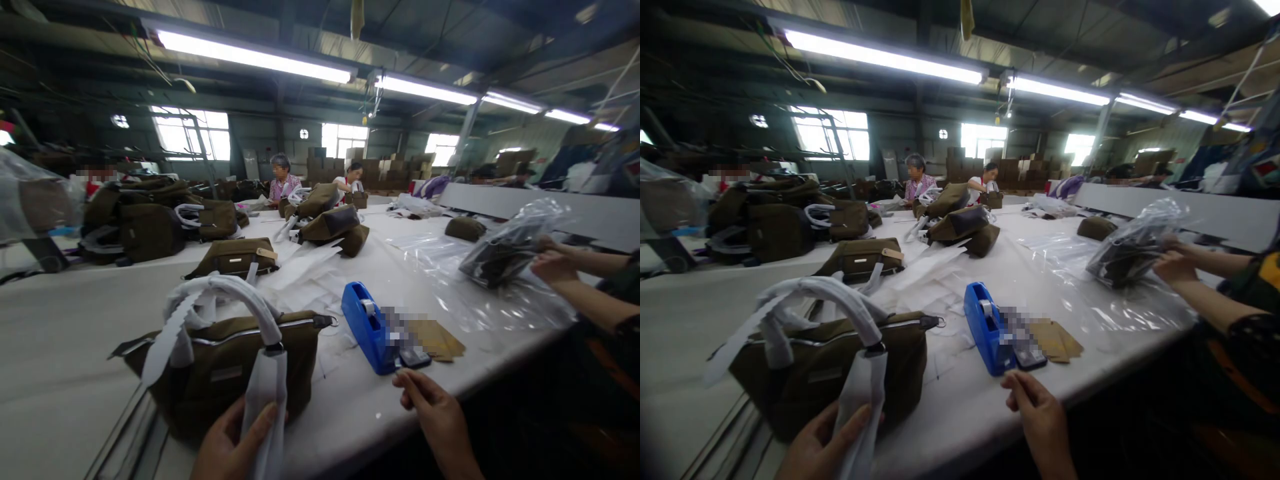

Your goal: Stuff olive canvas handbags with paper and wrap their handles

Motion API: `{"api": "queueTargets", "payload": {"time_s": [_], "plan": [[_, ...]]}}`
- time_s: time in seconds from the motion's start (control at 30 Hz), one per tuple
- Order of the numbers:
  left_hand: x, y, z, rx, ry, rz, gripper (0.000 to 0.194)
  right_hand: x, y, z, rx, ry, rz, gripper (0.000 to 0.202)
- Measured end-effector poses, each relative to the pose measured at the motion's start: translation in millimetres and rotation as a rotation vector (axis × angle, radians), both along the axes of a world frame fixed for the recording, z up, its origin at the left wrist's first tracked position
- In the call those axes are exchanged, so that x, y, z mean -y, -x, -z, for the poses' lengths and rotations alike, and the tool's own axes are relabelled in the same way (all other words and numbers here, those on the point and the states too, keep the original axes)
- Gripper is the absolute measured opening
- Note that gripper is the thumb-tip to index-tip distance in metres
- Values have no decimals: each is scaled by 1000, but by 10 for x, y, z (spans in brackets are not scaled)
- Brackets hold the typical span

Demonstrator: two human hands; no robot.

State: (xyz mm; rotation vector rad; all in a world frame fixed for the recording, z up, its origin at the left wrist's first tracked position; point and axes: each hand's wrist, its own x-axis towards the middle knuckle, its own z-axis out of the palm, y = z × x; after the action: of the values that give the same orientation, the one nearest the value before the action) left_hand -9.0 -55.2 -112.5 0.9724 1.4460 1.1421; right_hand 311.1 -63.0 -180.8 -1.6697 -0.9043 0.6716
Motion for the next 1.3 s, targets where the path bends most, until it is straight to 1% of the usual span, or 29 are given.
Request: {"api": "queueTargets", "payload": {"time_s": [0.07,0.1,0.17,0.2,0.27,0.3,0.37,0.4,0.47,0.57,0.63,0.7,0.77,0.83,0.87,0.9,0.93,1.0,1.03,1.07,1.13,1.17,1.23,1.27,1.3], "plan": [[9,-10,-17,10,5,1,66,104,133,-148,67,-36,-123,46],[16,-14,-29,16,6,5,64,136,220,-246,70,-63,-218,42],[31,-21,-52,39,7,14,62,159,431,-478,45,-120,-442,33],[38,-23,-61,52,6,22,62,153,548,-602,33,-149,-568,31],[50,-22,-75,70,-6,42,59,108,796,-836,10,-205,-773,30],[55,-20,-79,70,-21,55,58,72,921,-932,2,-220,-849,30],[60,-14,-83,60,-64,86,54,-31,1162,-1054,-29,-247,-934,28],[61,-12,-81,58,-86,101,54,-96,1271,-1079,-38,-249,-946,28],[57,-5,-70,62,-118,117,55,-241,1454,-1074,-41,-236,-927,29],[43,11,-29,60,-145,107,59,-436,1609,-1034,121,-201,-821,33],[33,27,5,47,-160,108,61,-506,1633,-1050,302,-180,-761,33],[25,43,29,32,-174,122,60,-526,1617,-1106,478,-133,-728,32],[23,55,34,24,-181,133,59,-521,1589,-1162,599,-77,-711,32],[26,63,22,46,-173,141,59,-524,1566,-1170,671,-38,-684,37],[29,67,13,67,-162,146,60,-534,1559,-1144,659,-9,-684,43],[33,72,5,90,-151,154,60,-550,1554,-1097,597,37,-701,50],[36,76,0,113,-135,163,61,-569,1548,-1031,487,100,-740,58],[42,87,3,156,-90,175,63,-603,1532,-867,189,233,-849,70],[44,93,9,173,-67,179,64,-611,1517,-783,55,273,-891,73],[45,99,18,190,-47,180,65,-608,1496,-709,-33,280,-900,74],[45,106,35,219,-20,175,66,-564,1441,-618,-70,197,-837,71],[44,107,39,223,-19,172,65,-525,1413,-607,-61,131,-785,68],[44,99,31,215,-29,168,64,-427,1379,-649,-51,-6,-704,60],[45,90,20,206,-41,167,63,-379,1382,-692,-51,-59,-701,55],[46,79,6,195,-57,168,62,-337,1402,-741,-54,-93,-728,51]]}}
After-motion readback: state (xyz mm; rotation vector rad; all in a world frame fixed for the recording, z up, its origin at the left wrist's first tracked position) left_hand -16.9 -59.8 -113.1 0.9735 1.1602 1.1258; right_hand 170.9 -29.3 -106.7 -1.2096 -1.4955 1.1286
